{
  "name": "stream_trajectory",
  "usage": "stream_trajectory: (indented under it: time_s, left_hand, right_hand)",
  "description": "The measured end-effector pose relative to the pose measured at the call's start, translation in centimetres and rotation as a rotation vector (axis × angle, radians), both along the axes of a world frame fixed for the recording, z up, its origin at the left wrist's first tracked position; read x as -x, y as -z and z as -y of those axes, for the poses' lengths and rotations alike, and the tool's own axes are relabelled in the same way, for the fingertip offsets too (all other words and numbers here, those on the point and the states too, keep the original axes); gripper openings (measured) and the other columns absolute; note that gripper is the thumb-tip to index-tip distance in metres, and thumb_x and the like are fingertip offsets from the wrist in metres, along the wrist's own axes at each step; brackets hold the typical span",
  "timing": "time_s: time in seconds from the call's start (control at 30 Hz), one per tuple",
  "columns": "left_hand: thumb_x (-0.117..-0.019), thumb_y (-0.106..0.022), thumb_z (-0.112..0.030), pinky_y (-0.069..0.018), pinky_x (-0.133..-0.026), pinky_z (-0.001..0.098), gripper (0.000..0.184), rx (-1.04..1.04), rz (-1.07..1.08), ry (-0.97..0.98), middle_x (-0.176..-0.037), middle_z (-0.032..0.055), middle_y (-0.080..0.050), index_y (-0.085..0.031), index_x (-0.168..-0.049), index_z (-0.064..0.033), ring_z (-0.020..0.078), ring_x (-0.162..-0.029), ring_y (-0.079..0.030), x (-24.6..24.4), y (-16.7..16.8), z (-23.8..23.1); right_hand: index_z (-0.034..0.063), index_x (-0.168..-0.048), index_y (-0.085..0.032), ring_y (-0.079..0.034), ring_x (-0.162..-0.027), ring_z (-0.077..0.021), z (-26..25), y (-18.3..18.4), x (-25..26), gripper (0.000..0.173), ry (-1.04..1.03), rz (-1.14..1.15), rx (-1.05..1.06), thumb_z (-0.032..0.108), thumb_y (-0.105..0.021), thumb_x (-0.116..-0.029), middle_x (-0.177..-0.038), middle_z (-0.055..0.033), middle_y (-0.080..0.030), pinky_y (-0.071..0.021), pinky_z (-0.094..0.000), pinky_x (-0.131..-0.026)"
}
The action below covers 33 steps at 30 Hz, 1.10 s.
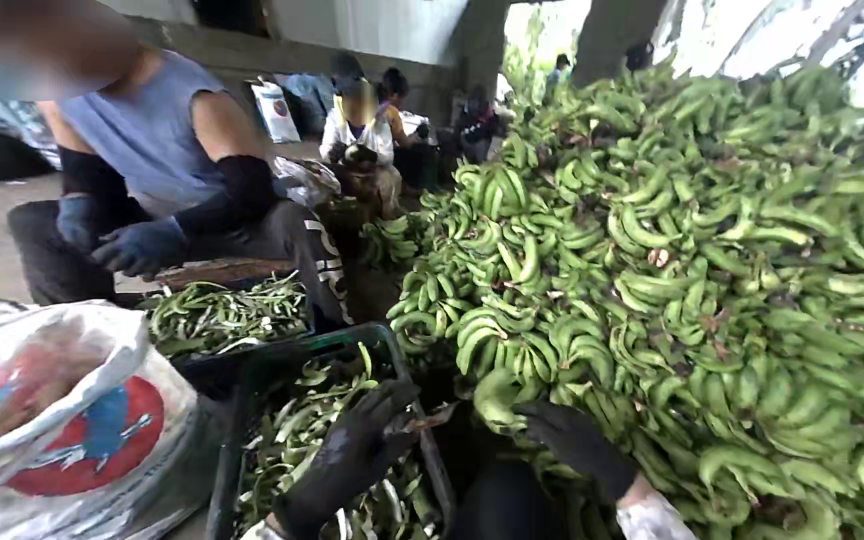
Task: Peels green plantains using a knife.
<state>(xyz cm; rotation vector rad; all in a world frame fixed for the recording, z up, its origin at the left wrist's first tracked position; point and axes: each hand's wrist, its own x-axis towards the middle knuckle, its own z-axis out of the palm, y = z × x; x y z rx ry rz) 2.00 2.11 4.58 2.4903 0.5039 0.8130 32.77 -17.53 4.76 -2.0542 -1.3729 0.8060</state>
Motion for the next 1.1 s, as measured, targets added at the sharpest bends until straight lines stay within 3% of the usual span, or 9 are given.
stream_trajectory:
  time_s: [0.1, 0.23, 0.3, 0.47, 0.57, 0.63, 0.77, 0.93, 1.1]
  left_hand:
    - [-0.0984, -0.063, -0.045, -0.0324, -0.118, 0.0598, 0.050, -0.080, 0.064, 0.095, -0.148, 0.0039, -0.058, -0.062, -0.142, -0.0215, 0.0221, -0.144, -0.046, 1.3, -1.6, -1.2]
    - [-0.0939, -0.068, -0.032, -0.0578, -0.091, 0.0339, 0.048, 0.332, 0.064, 0.034, -0.116, 0.0029, -0.072, -0.063, -0.137, -0.0115, 0.0079, -0.099, -0.069, 6.1, -2.0, -0.9]
    - [-0.0924, -0.068, -0.031, -0.0589, -0.081, 0.0304, 0.044, 0.506, 0.102, -0.086, -0.104, 0.0009, -0.072, -0.065, -0.131, -0.0087, 0.0049, -0.087, -0.068, 8.2, -0.4, -0.8]
    - [-0.0927, -0.068, -0.021, -0.0588, -0.086, 0.0390, 0.047, 0.485, 0.184, -0.316, -0.112, 0.0077, -0.072, -0.061, -0.138, -0.0084, 0.0148, -0.095, -0.070, 8.8, 3.8, -0.5]
    - [-0.0891, -0.068, -0.025, -0.0528, -0.097, 0.0518, 0.049, 0.167, 0.233, -0.306, -0.121, 0.0140, -0.070, -0.065, -0.134, -0.0063, 0.0289, -0.111, -0.067, 7.6, 4.9, -1.5]
    - [-0.0909, -0.068, -0.031, -0.0519, -0.100, 0.0517, 0.046, 0.045, 0.281, -0.301, -0.120, 0.0120, -0.072, -0.068, -0.131, -0.0079, 0.0279, -0.112, -0.068, 6.9, 5.1, -1.6]
    - [-0.0902, -0.070, -0.031, -0.0456, -0.106, 0.0598, 0.049, -0.060, 0.242, -0.238, -0.126, 0.0087, -0.070, -0.065, -0.136, -0.0143, 0.0254, -0.117, -0.067, 6.2, 5.0, -0.8]
    - [-0.0951, -0.070, -0.027, -0.0423, -0.112, 0.0577, 0.049, 0.028, 0.124, -0.299, -0.125, 0.0130, -0.069, -0.060, -0.142, -0.0141, 0.0280, -0.119, -0.065, 6.6, 4.3, 0.9]
    - [-0.0967, -0.067, -0.029, -0.0407, -0.110, 0.0585, 0.043, 0.116, 0.013, -0.340, -0.116, 0.0142, -0.072, -0.064, -0.135, -0.0096, 0.0309, -0.113, -0.067, 6.4, 3.9, 2.9]
  right_hand:
    - [0.0127, -0.138, -0.063, -0.069, -0.093, -0.0201, -7.4, -6.0, 5.4, 0.038, -0.403, -0.018, -0.062, 0.025, -0.044, -0.1071, -0.115, -0.0118, -0.071, -0.0575, -0.0430, -0.084]
    - [0.0052, -0.139, -0.055, -0.064, -0.096, -0.0129, -13.8, -6.4, 11.9, 0.036, -0.499, -0.305, -0.119, 0.017, -0.050, -0.1051, -0.122, -0.0106, -0.065, -0.0544, -0.0337, -0.084]
    - [0.0063, -0.145, -0.050, -0.063, -0.101, -0.0140, -16.6, -2.8, 14.2, 0.045, -0.390, -0.507, -0.226, 0.016, -0.052, -0.1011, -0.129, -0.0116, -0.062, -0.0542, -0.0335, -0.084]
    - [0.0127, -0.143, -0.051, -0.064, -0.096, -0.0195, -18.5, 5.4, 17.3, 0.049, 0.150, -0.717, 0.089, 0.045, -0.043, -0.1068, -0.120, -0.0103, -0.066, -0.0534, -0.0395, -0.080]
    - [0.0090, -0.126, -0.059, -0.068, -0.079, -0.0214, -18.5, 7.7, 18.4, 0.063, 0.136, -1.108, 0.245, 0.061, -0.029, -0.1054, -0.096, -0.0097, -0.069, -0.0578, -0.0395, -0.068]
    - [0.0112, -0.109, -0.061, -0.066, -0.072, -0.0138, -17.7, 7.9, 19.3, 0.059, 0.063, -1.243, 0.139, 0.055, -0.022, -0.1078, -0.083, -0.0034, -0.067, -0.0575, -0.0322, -0.063]
    - [-0.0012, -0.130, -0.055, -0.063, -0.090, -0.0055, -15.8, 9.2, 18.0, 0.033, 0.014, -0.986, -0.204, 0.014, -0.033, -0.1103, -0.103, -0.0042, -0.066, -0.0556, -0.0240, -0.083]
    - [0.0101, -0.109, -0.062, -0.070, -0.074, -0.0169, -18.2, 7.6, 16.1, 0.034, 0.093, -1.428, -0.298, 0.033, -0.036, -0.1074, -0.085, -0.0058, -0.071, -0.0618, -0.0377, -0.067]
    - [0.0094, -0.134, -0.051, -0.063, -0.086, -0.0102, -18.7, 6.7, 11.8, 0.037, 0.411, -0.882, -0.444, 0.034, -0.040, -0.1085, -0.104, -0.0033, -0.062, -0.0576, -0.0338, -0.074]
